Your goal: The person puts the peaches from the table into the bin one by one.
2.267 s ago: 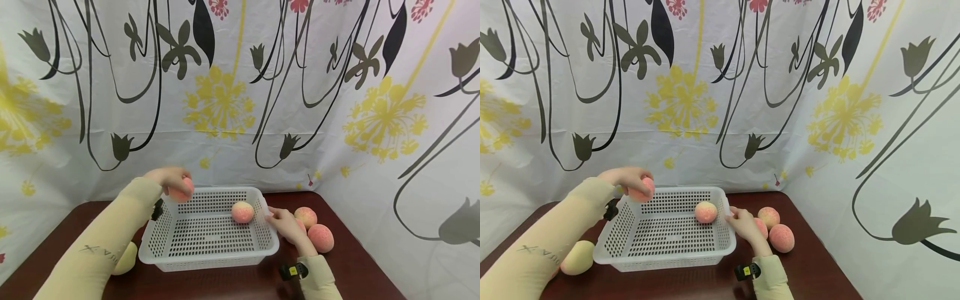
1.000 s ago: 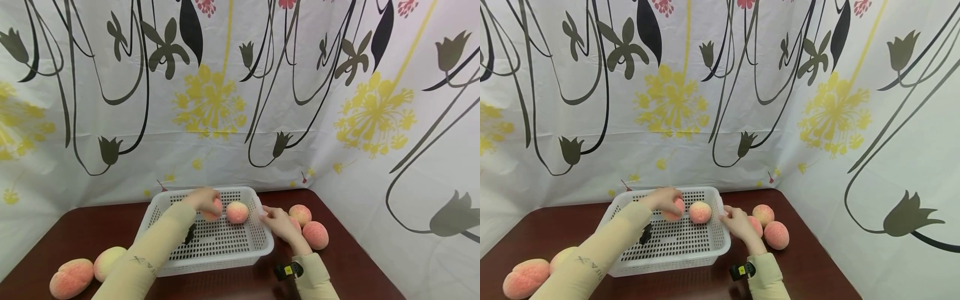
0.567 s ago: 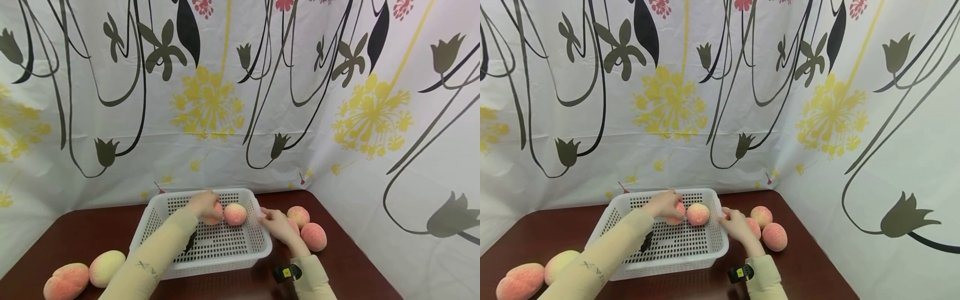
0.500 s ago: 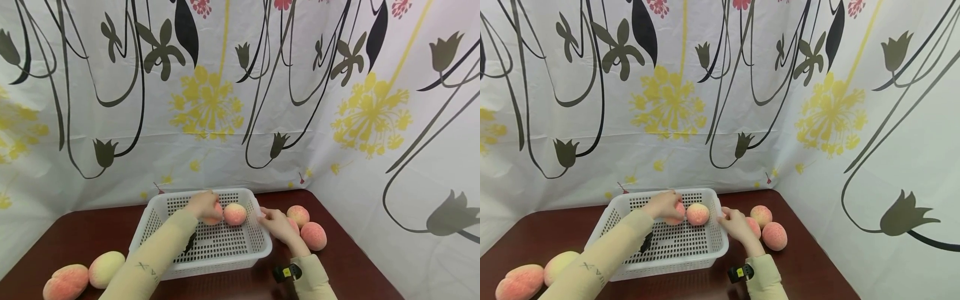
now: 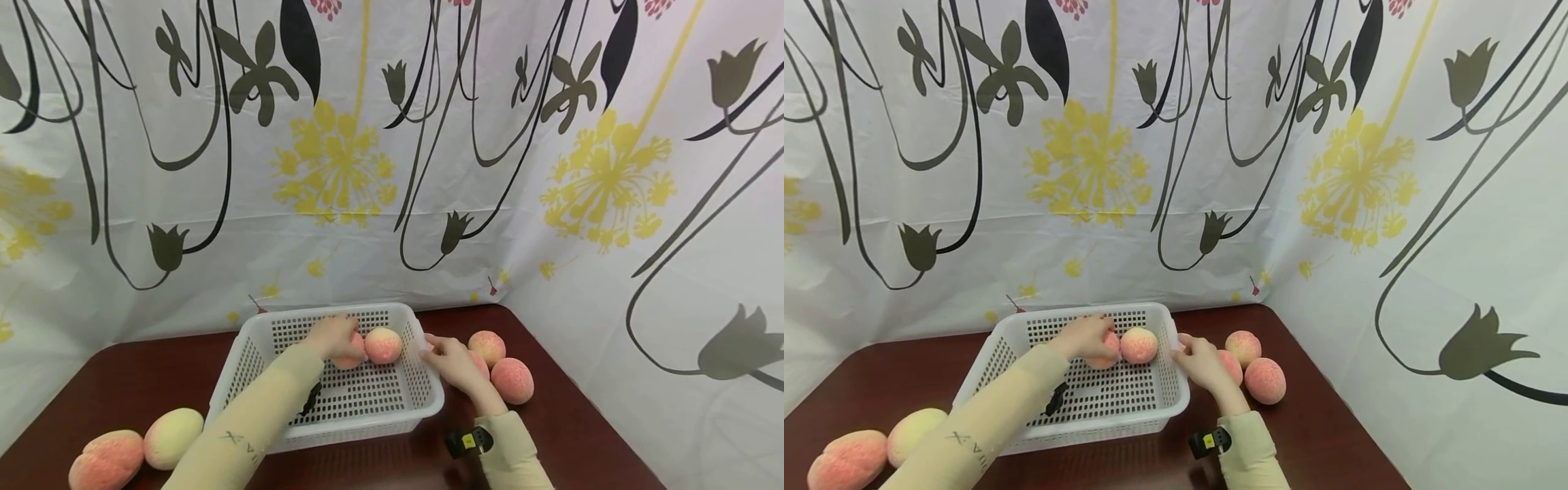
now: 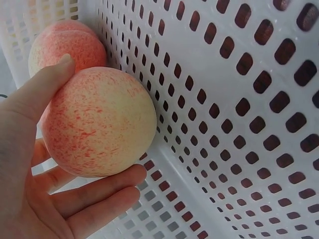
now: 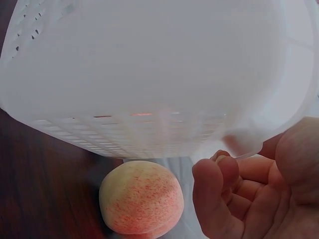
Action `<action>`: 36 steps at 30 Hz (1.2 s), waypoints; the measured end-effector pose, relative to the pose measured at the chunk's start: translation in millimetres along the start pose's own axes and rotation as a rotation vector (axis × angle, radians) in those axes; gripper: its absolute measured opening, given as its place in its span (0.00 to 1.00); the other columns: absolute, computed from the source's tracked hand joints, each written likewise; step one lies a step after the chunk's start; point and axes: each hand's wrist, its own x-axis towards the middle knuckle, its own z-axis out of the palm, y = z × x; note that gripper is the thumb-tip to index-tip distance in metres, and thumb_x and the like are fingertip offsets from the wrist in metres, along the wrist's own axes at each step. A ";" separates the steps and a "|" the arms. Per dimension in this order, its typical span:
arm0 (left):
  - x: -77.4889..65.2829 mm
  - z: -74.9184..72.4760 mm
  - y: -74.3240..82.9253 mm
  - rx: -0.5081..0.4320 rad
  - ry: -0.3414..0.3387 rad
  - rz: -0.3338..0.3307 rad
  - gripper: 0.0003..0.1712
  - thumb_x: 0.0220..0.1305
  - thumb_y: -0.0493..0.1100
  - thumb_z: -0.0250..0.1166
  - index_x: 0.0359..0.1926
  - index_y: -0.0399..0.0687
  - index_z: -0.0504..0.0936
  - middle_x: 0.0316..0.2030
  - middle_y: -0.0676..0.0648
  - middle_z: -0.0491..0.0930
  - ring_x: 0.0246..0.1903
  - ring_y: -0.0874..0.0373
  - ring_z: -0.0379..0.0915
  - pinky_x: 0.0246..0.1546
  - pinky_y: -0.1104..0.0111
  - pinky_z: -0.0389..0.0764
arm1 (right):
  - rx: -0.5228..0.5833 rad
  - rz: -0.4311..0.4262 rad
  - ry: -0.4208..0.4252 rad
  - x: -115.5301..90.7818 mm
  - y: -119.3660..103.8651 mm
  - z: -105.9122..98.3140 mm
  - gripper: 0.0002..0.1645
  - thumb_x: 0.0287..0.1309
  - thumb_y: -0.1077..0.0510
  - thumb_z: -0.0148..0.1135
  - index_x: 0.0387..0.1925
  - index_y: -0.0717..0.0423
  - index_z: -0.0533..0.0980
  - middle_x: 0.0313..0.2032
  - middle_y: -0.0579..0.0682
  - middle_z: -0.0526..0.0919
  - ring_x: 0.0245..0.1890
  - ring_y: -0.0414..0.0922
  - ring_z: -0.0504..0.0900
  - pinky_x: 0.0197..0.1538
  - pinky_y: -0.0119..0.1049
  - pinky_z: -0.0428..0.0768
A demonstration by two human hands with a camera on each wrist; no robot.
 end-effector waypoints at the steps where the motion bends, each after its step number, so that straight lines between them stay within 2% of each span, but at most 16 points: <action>1: -0.1 0.0 -0.1 -0.004 0.002 0.001 0.32 0.42 0.60 0.75 0.45 0.47 0.80 0.38 0.48 0.76 0.40 0.49 0.74 0.45 0.54 0.76 | -0.004 -0.003 0.001 -0.1 -0.8 -0.2 0.28 0.63 0.58 0.62 0.62 0.67 0.72 0.26 0.49 0.79 0.23 0.42 0.76 0.26 0.35 0.75; 9: -2.3 -0.7 -0.9 -0.002 0.015 -0.007 0.41 0.44 0.64 0.74 0.55 0.45 0.79 0.52 0.42 0.76 0.50 0.44 0.74 0.51 0.51 0.74 | -0.023 -0.002 0.003 0.3 -4.1 -2.2 0.28 0.63 0.58 0.62 0.62 0.66 0.72 0.27 0.49 0.78 0.23 0.42 0.75 0.26 0.34 0.73; 13: -5.4 -2.4 -1.1 -0.022 -0.018 -0.019 0.43 0.46 0.65 0.73 0.59 0.47 0.77 0.62 0.39 0.70 0.58 0.41 0.69 0.56 0.48 0.71 | -0.011 0.010 0.003 1.8 -3.3 -2.2 0.28 0.63 0.58 0.62 0.62 0.65 0.71 0.26 0.49 0.77 0.23 0.42 0.74 0.26 0.35 0.72; 17: -9.1 -4.1 -1.2 -0.038 -0.081 -0.029 0.44 0.47 0.62 0.73 0.63 0.48 0.74 0.69 0.37 0.61 0.64 0.38 0.62 0.59 0.44 0.66 | 0.004 0.014 -0.002 2.1 -1.8 -0.8 0.28 0.64 0.58 0.61 0.62 0.65 0.71 0.27 0.49 0.78 0.24 0.42 0.74 0.27 0.35 0.73; 23: -14.8 -7.2 -4.7 -0.038 -0.117 -0.018 0.46 0.44 0.58 0.75 0.66 0.51 0.72 0.68 0.39 0.61 0.62 0.38 0.64 0.57 0.44 0.68 | 0.014 0.025 -0.005 1.8 -1.2 1.7 0.28 0.64 0.57 0.61 0.62 0.65 0.72 0.27 0.49 0.79 0.25 0.42 0.76 0.29 0.35 0.75; 28: -18.8 -12.4 -10.2 -0.057 -0.140 -0.032 0.47 0.44 0.56 0.76 0.67 0.54 0.71 0.69 0.39 0.60 0.64 0.39 0.61 0.60 0.44 0.65 | 0.033 0.032 -0.016 1.3 -2.3 1.8 0.28 0.64 0.57 0.61 0.63 0.64 0.71 0.28 0.49 0.79 0.25 0.42 0.76 0.28 0.35 0.75; 36: -20.3 -17.2 -13.8 -0.001 -0.124 0.008 0.41 0.44 0.51 0.78 0.62 0.54 0.75 0.59 0.46 0.74 0.57 0.46 0.71 0.55 0.49 0.71 | 0.021 0.003 -0.015 -0.6 -2.6 0.6 0.28 0.65 0.58 0.61 0.63 0.66 0.71 0.27 0.48 0.80 0.23 0.42 0.76 0.26 0.34 0.74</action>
